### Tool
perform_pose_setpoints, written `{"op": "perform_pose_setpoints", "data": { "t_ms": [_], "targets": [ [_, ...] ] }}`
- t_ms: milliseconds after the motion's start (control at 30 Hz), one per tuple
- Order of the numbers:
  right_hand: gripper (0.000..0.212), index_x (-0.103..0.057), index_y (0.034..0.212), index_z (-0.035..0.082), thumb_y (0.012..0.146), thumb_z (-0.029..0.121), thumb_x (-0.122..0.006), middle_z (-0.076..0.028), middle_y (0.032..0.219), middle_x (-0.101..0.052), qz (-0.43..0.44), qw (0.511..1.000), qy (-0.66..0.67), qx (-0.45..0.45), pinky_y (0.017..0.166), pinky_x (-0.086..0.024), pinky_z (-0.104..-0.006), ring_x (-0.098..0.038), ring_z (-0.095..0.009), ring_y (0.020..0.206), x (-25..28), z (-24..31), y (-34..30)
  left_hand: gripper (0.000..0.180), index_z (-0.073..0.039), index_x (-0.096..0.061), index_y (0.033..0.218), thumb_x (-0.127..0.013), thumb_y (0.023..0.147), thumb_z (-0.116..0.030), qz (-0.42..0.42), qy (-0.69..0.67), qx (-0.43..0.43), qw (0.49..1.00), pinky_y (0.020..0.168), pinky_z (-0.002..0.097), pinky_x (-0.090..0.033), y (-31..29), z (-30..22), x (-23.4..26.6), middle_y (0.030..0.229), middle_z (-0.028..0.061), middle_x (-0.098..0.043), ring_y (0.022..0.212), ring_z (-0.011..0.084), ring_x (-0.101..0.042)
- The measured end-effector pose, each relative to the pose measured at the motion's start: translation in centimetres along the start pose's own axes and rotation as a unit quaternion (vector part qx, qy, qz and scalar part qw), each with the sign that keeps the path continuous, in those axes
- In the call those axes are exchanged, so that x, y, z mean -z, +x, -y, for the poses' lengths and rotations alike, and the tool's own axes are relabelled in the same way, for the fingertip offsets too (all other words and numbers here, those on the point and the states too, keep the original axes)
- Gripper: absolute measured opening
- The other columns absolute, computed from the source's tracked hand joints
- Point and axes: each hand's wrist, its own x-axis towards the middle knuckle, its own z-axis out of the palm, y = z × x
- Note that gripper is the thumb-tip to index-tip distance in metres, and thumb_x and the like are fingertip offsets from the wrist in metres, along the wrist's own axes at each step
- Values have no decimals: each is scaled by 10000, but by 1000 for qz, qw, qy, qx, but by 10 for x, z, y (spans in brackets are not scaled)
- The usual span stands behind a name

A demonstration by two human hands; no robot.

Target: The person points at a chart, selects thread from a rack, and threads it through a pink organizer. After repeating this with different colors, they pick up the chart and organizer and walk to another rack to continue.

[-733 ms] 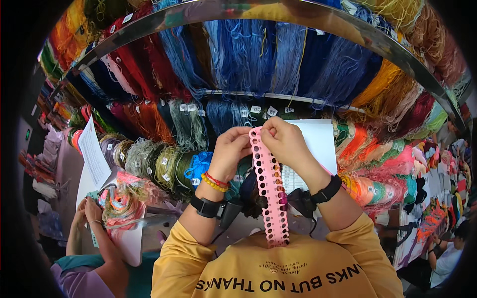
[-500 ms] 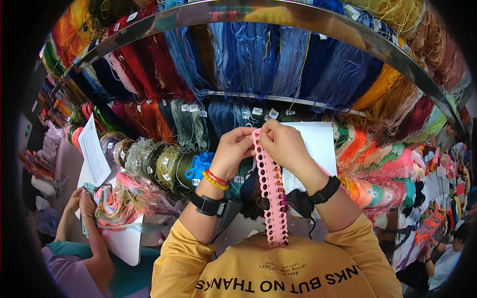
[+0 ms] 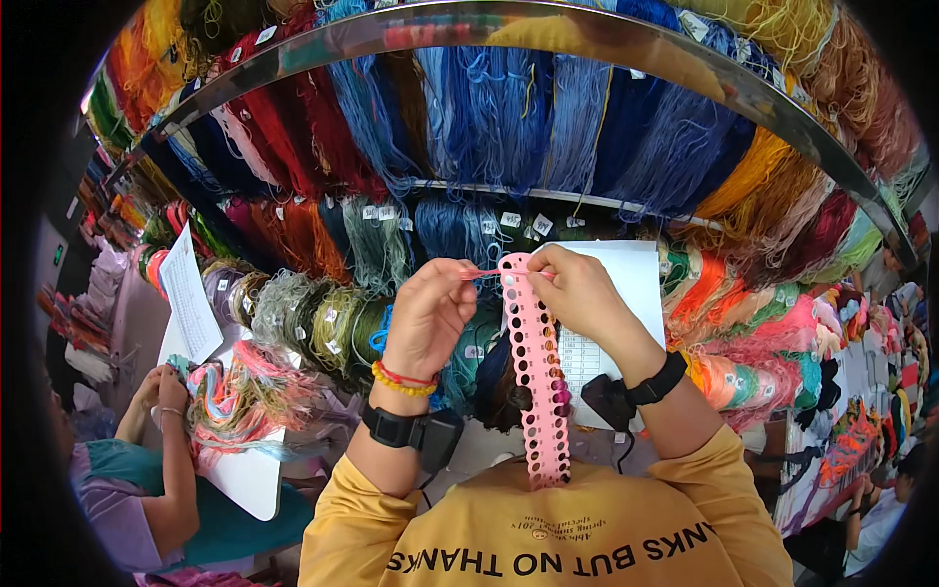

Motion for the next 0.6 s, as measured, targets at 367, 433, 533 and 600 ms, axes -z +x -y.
{"op": "perform_pose_setpoints", "data": {
  "t_ms": [367, 433, 533, 600],
  "targets": [
    [131, -535, 782, -6, 782, 125, -532, -129, 657, -581, -22, 997, 52, -55, 542, -439, -317, -568, -235, 581, 4, -17, -2, 73, -29, -530, 791, -491, 810, -87, 17, 39, -7, 999, 589, 222, -387, -30, -13, -11, 873, 47, -522, 681, 108, -484],
    [130, -541, 765, 7, 770, 136, -533, -166, 669, -585, -26, 995, 68, -70, 582, -442, -379, -571, -329, 637, 5, -18, -3, 64, -44, -525, 792, -502, 809, -101, 39, -26, 0, 999, 584, 241, -368, -31, -14, -11, 895, 48, -501, 677, 114, -451],
    [137, -544, 770, 6, 774, 143, -536, -162, 655, -583, -38, 994, 75, -69, 571, -441, -373, -571, -322, 624, 7, -16, -4, 85, -36, -523, 861, -500, 817, -105, 152, -132, 28, 979, 566, 225, -355, -33, -8, -8, 837, 31, -498, 633, 106, -435],
    [148, -538, 773, 11, 779, 159, -538, -154, 635, -576, -29, 989, 104, -103, 563, -442, -361, -573, -313, 620, 11, -4, -8, 129, -27, -520, 916, -497, 826, -117, 176, -111, 62, 976, 558, 218, -349, -29, -1, -1, 827, 27, -502, 610, 103, -423]
  ]
}}
